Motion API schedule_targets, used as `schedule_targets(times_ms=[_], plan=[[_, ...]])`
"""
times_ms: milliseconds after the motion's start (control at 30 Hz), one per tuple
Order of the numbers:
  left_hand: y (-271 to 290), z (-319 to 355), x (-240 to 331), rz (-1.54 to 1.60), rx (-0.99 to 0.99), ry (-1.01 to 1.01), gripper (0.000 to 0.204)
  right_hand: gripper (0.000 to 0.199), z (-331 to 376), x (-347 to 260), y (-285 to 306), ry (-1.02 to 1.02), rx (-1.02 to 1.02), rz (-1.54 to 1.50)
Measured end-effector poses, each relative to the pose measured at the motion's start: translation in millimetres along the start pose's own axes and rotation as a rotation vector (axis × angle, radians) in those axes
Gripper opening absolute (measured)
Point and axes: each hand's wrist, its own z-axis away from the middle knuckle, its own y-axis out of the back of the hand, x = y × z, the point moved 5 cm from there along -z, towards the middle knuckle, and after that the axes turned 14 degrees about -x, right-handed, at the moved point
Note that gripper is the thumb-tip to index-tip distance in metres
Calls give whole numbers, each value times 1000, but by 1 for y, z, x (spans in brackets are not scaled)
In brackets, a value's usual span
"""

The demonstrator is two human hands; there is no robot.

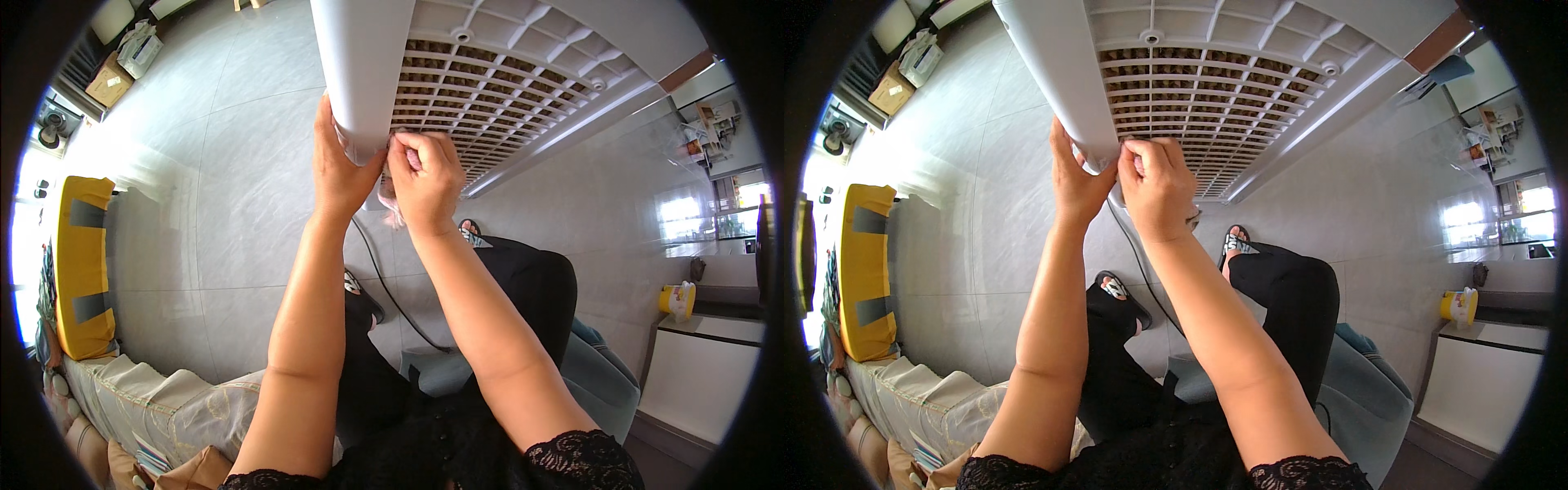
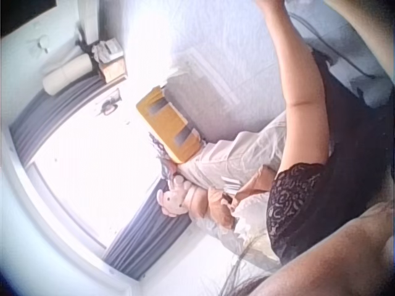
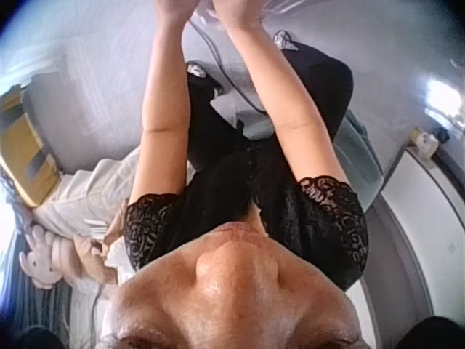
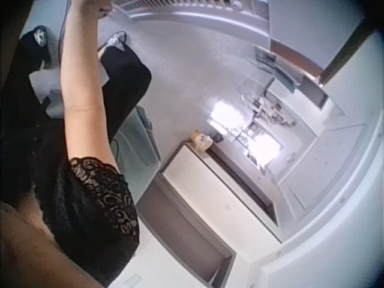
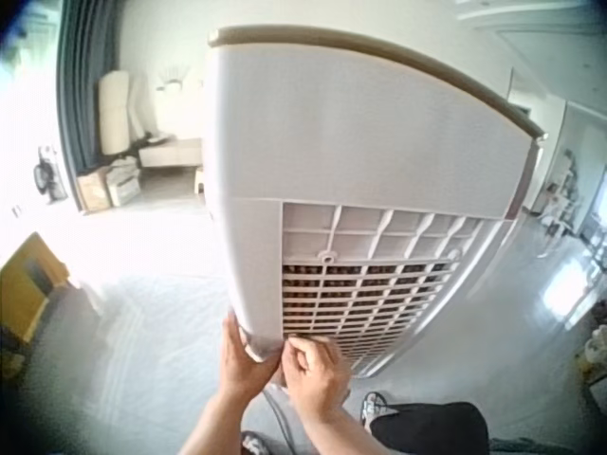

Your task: The person wipes the front grille of a portable air cooler with a pink cloth. They hold the unit steady with one hand while scrubbing the grille with the other, moving across different sections of the front surface.

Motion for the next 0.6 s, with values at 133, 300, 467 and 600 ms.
schedule_targets(times_ms=[133, 300, 467, 600], plan=[[3, 2, -1, -51, 31, 5, 96, 16, -2, 3, 0, -8, -19, 14], [4, 3, -1, -104, 8, -10, 95, 16, 7, 15, 13, -118, 46, -20], [-1, -1, 0, 8, 43, -30, 97, 15, -4, 5, -1, -62, -27, -83], [1, 3, -3, -83, -3, -23, 97, 15, -5, 10, 11, -115, 25, -84]])
